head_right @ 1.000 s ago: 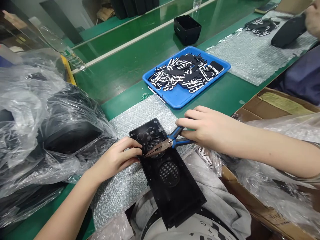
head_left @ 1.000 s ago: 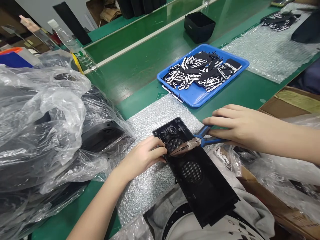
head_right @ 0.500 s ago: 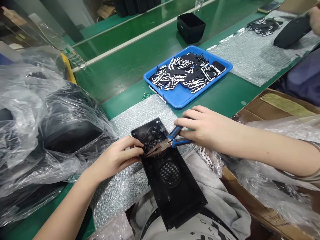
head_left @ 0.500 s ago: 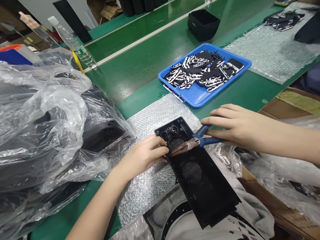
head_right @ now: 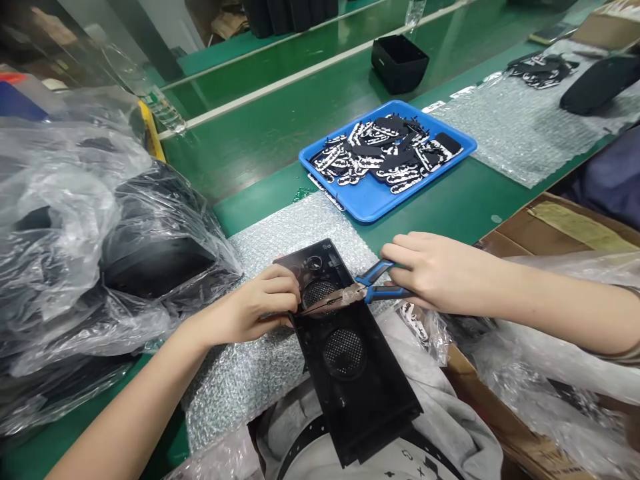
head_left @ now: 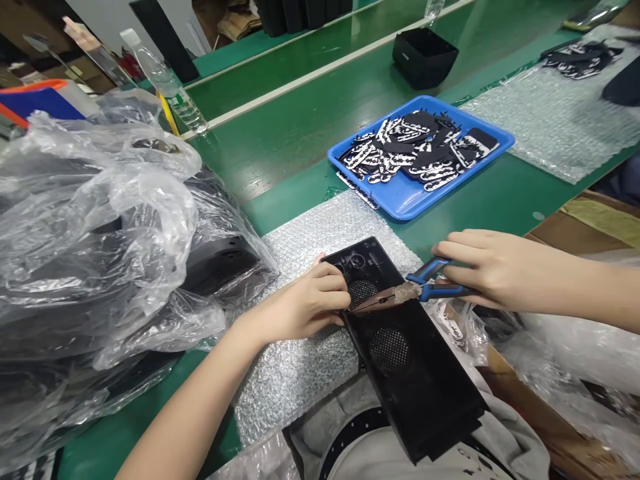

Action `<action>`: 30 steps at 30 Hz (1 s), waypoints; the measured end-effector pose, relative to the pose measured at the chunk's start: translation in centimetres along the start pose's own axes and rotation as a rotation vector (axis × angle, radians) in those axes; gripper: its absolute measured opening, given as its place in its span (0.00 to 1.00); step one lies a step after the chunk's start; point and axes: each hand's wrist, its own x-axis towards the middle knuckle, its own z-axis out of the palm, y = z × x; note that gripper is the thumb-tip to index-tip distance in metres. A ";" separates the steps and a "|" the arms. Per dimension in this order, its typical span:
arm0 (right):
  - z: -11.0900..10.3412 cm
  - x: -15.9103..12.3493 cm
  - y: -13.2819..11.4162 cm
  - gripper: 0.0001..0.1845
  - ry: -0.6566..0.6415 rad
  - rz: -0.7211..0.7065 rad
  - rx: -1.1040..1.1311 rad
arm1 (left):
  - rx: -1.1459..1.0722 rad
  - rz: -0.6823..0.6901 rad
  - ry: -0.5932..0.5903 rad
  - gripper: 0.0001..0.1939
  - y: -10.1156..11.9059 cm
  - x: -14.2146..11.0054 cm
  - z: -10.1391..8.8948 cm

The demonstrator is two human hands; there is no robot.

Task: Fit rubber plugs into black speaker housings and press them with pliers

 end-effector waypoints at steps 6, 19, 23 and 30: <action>-0.1 -1.2 -0.6 0.22 -0.009 0.020 -0.036 | -0.001 -0.014 0.009 0.08 -0.5 -0.4 0.9; -2.2 -1.8 -1.5 0.14 -0.089 -0.074 -0.197 | 0.227 -0.005 0.138 0.13 1.1 -1.3 2.2; -3.5 -2.3 -2.7 0.17 -0.130 -0.110 -0.176 | 0.192 0.074 0.198 0.18 2.5 -1.3 4.1; -3.8 -1.1 -4.3 0.19 -0.166 -0.092 -0.163 | 0.113 0.074 0.205 0.15 2.7 -0.6 4.8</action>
